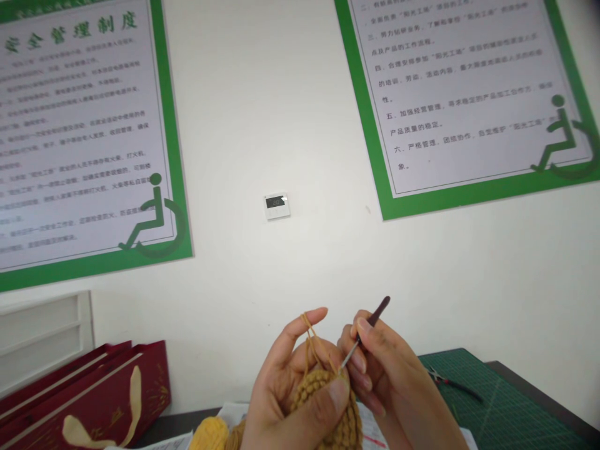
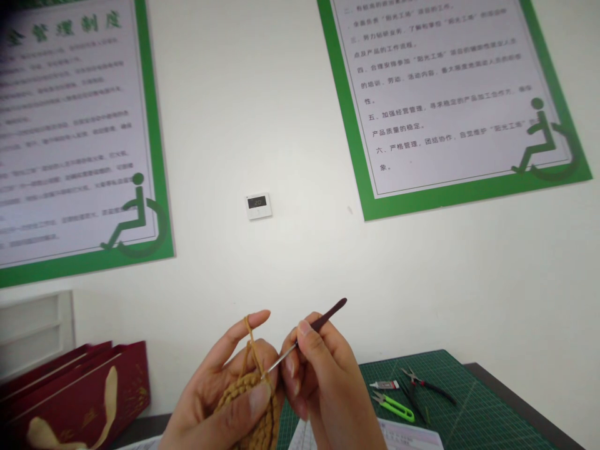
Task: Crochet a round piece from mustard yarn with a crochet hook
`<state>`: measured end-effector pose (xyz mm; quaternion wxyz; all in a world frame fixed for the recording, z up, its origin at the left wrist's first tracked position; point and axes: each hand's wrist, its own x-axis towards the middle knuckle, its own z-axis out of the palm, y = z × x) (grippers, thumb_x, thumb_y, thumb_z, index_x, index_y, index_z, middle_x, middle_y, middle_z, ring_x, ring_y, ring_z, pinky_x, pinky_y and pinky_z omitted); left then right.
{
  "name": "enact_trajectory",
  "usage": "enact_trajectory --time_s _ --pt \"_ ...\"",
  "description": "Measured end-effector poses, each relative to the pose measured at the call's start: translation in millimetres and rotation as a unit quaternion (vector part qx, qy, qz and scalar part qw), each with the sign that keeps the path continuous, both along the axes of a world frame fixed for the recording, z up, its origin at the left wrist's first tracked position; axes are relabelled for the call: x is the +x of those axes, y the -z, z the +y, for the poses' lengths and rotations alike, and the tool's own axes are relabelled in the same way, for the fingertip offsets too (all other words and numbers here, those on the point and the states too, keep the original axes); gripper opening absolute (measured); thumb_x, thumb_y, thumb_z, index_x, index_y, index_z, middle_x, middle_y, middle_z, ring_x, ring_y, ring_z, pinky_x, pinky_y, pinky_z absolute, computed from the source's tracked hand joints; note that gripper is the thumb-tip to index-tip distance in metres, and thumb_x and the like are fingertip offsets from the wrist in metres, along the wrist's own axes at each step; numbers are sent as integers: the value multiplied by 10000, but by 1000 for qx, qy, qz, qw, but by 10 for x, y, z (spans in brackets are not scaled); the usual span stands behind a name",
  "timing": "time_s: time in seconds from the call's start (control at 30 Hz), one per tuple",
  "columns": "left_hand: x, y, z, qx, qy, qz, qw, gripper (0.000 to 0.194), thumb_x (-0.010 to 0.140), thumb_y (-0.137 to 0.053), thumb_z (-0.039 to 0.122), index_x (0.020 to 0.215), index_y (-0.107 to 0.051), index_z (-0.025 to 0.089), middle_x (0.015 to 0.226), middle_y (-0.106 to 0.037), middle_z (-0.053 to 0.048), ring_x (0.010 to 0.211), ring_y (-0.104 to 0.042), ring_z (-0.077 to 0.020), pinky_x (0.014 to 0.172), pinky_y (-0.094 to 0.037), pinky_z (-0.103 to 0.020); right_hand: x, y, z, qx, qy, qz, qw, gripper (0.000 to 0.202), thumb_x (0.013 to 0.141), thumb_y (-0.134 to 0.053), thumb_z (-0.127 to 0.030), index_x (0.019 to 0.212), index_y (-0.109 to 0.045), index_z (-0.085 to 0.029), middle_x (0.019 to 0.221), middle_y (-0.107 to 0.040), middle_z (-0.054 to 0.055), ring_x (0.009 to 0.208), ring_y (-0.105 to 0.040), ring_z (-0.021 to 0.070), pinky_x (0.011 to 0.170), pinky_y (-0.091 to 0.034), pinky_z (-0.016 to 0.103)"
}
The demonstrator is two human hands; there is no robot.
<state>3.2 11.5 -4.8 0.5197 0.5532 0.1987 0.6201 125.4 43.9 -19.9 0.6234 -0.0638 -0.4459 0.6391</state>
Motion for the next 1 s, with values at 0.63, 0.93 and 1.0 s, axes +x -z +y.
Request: enact_trajectory --time_s 0.63,0.93,1.0 --pt "37 -56 -216 -23 -38 -60 997 672 698 -855 169 1309 -592 257 778 -705 -17 790 -703 -224 691 -552 -322 -41 49 95 -88 -325 132 932 268 851 -742 -227 652 -629 -87 509 -535 -52 351 -321 -28 407 -309 90" --pt "-72 -7 -180 1 -50 -72 996 604 713 -840 146 1268 -621 243 774 -683 -11 667 -641 -155 628 -519 -278 -207 88 136 -92 -322 140 932 235 810 -774 -202 651 -634 -99 493 -513 -72 335 -252 -31 341 -239 72" --pt "-93 -9 -157 2 -39 -71 997 582 713 -844 152 1248 -635 245 771 -687 -9 694 -668 -175 646 -525 -293 -219 84 123 -85 -302 141 939 224 834 -751 -220 670 -644 -111 508 -520 -71 342 -251 -23 357 -257 83"
